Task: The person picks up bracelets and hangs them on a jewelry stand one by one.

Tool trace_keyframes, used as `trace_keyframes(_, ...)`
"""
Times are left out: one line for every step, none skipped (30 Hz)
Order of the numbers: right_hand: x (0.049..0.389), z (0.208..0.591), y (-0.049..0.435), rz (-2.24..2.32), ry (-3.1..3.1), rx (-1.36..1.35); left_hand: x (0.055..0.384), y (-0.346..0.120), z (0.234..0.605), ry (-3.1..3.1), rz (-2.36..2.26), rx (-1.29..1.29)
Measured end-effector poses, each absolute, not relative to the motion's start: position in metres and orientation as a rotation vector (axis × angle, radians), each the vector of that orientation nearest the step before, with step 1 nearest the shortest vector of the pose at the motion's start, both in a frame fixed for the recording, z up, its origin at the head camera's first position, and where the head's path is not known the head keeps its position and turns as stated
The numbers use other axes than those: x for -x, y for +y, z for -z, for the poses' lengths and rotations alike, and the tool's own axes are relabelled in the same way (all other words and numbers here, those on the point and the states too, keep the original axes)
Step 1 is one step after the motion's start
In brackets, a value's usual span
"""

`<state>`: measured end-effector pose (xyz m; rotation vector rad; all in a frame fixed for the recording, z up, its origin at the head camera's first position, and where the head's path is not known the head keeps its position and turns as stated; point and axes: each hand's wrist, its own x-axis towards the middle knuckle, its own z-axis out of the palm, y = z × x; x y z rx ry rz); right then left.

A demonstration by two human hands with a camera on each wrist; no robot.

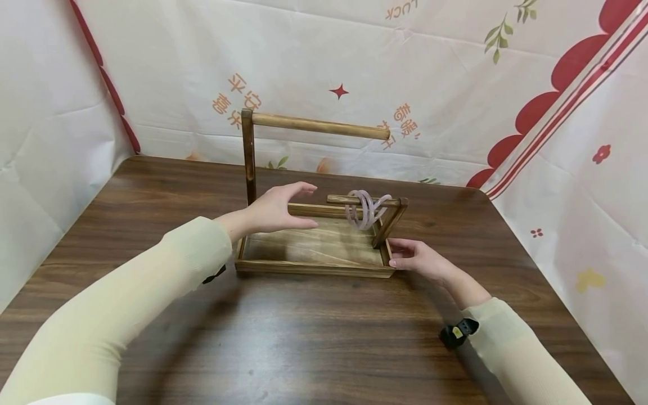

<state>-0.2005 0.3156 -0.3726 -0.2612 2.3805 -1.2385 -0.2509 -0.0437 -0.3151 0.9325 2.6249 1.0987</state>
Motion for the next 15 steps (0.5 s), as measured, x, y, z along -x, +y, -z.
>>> trace_keyframes(0.2, 0.372, 0.315, 1.24, 2.377, 0.263, 0.25, -0.046, 0.315, 2.626, -1.101, -0.93)
trace_keyframes(0.201, 0.372, 0.315, 1.243, 2.374, 0.26, 0.25, -0.048, 0.316, 2.626, -1.104, -0.927)
trace_keyframes(0.201, 0.372, 0.315, 1.243, 2.372, 0.259, 0.25, -0.05, 0.316, 2.625, -1.105, -0.922)
trace_keyframes(0.201, 0.372, 0.315, 1.239, 2.375, 0.261, 0.249, -0.052, 0.317, 2.622, -1.109, -0.919)
trace_keyframes(0.2, 0.371, 0.315, 1.235, 2.377, 0.262, 0.249, -0.054, 0.318, 2.618, -1.116, -0.914)
trace_keyframes(0.201, 0.372, 0.315, 1.233, 2.38, 0.258, 0.248, -0.055, 0.318, 2.614, -1.125, -0.908)
trace_keyframes(0.201, 0.372, 0.315, 1.23, 2.383, 0.258, 0.248, -0.057, 0.318, 2.611, -1.132, -0.911)
trace_keyframes(0.201, 0.372, 0.315, 1.228, 2.384, 0.262, 0.247, -0.06, 0.319, 2.607, -1.14, -0.911)
trace_keyframes(0.201, 0.372, 0.316, 1.226, 2.385, 0.264, 0.246, -0.062, 0.319, 2.602, -1.149, -0.911)
trace_keyframes(0.201, 0.372, 0.316, 1.228, 2.383, 0.263, 0.245, -0.064, 0.319, 2.602, -1.158, -0.91)
trace_keyframes(0.201, 0.371, 0.315, 1.232, 2.38, 0.266, 0.244, -0.067, 0.32, 2.602, -1.164, -0.91)
trace_keyframes(0.201, 0.371, 0.315, 1.233, 2.378, 0.264, 0.243, -0.069, 0.321, 2.603, -1.166, -0.913)
trace_keyframes(0.201, 0.371, 0.315, 1.23, 2.378, 0.273, 0.243, -0.072, 0.322, 2.605, -1.168, -0.917)
trace_keyframes(0.201, 0.37, 0.314, 1.226, 2.382, 0.28, 0.242, -0.075, 0.323, 2.61, -1.166, -0.918)
trace_keyframes(0.202, 0.37, 0.314, 1.224, 2.386, 0.275, 0.242, -0.078, 0.324, 2.616, -1.161, -0.918)
